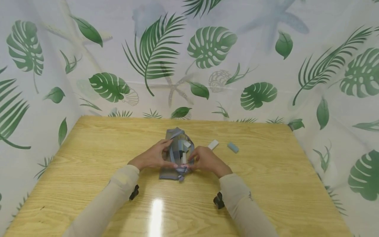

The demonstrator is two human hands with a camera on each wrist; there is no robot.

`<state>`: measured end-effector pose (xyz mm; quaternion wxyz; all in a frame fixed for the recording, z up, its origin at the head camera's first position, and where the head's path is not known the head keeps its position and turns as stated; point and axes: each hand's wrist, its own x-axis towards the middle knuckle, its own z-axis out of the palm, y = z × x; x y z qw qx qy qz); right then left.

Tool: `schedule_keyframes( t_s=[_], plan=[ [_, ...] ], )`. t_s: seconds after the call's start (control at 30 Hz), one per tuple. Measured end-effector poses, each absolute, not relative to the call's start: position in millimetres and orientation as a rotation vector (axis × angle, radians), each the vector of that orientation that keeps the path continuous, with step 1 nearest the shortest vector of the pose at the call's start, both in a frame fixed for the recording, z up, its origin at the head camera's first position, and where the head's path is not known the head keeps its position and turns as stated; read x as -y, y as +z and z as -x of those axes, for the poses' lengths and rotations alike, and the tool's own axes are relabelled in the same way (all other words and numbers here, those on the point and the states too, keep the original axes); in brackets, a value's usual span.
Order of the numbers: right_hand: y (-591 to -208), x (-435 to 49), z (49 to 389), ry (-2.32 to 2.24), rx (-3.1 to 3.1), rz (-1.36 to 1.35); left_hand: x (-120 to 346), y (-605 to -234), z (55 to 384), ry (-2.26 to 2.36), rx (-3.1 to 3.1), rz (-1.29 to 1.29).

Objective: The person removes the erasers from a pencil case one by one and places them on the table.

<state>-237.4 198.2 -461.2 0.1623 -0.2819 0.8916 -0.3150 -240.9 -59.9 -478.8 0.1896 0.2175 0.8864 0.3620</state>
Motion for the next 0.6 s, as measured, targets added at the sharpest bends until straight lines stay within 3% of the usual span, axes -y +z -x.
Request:
schedule_keyframes(
  t_s=[0.6],
  plan=[
    [-465.2, -195.1, 239.8, -0.821, -2.577, 0.926, 60.6, -478.0, 240.4, 0.949, -2.553, -0.638]
  ],
)
